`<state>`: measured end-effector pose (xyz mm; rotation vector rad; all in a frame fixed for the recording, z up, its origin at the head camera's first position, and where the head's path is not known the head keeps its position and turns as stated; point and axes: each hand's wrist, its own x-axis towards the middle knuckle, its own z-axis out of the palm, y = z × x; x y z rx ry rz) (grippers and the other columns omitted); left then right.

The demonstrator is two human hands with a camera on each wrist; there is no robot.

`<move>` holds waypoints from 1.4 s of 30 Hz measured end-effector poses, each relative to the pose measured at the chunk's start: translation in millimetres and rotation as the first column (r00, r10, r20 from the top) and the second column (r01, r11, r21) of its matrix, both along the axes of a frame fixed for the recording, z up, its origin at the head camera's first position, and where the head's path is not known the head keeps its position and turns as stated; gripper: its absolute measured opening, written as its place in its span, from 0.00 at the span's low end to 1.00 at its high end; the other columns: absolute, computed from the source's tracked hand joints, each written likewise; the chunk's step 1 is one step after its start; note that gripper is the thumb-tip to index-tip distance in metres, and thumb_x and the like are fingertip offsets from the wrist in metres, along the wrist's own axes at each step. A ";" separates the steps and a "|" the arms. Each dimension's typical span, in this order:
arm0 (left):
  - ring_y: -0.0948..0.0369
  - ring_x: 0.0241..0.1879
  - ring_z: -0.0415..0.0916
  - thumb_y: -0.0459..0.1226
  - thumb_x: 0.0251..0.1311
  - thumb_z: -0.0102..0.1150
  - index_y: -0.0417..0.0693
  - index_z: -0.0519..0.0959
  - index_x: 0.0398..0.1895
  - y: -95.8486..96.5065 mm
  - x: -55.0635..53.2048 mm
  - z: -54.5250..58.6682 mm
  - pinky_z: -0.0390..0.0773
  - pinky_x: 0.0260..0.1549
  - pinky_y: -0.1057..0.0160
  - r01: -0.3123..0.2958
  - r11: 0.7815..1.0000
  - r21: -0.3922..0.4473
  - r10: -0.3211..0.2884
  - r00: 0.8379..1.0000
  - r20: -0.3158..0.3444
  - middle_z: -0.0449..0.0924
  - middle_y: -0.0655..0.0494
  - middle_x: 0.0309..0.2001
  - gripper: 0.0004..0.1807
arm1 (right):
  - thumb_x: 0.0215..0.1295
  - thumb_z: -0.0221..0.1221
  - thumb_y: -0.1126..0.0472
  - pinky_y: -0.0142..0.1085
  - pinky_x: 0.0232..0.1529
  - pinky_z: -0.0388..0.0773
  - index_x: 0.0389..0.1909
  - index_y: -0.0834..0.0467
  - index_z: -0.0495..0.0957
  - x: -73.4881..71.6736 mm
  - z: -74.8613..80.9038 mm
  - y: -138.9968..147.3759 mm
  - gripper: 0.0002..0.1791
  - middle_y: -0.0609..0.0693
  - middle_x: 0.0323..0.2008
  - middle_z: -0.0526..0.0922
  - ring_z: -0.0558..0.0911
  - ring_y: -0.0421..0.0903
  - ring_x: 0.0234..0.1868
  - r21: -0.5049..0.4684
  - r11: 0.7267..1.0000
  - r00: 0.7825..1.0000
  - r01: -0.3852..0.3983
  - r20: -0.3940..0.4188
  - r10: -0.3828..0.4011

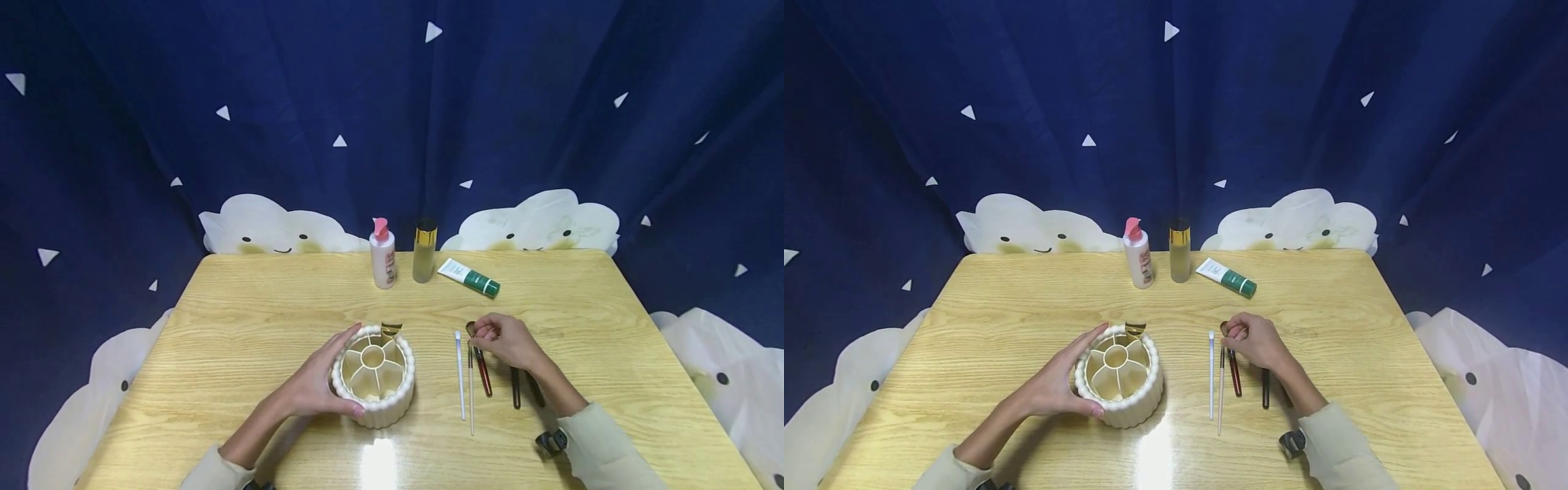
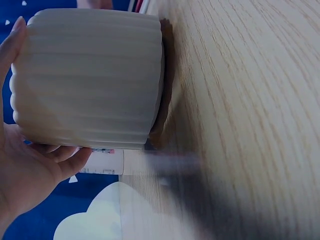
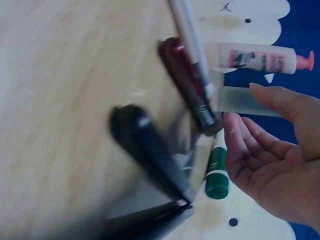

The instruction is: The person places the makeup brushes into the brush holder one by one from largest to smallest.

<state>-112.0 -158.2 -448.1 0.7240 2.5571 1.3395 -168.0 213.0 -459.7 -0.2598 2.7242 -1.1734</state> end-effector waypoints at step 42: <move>0.44 0.69 0.58 0.50 0.24 0.81 0.69 0.48 0.74 -0.3 0.1 -0.5 0.60 0.63 0.34 -0.005 1.000 -0.009 0.005 1.000 0.012 0.57 0.49 0.72 0.68 | 0.50 0.61 0.62 0.29 0.20 0.72 0.33 0.63 0.78 0.0 -3.2 -4.8 0.11 0.50 0.24 0.80 0.75 0.40 0.22 0.118 0.980 0.985 0.159 0.049 -0.166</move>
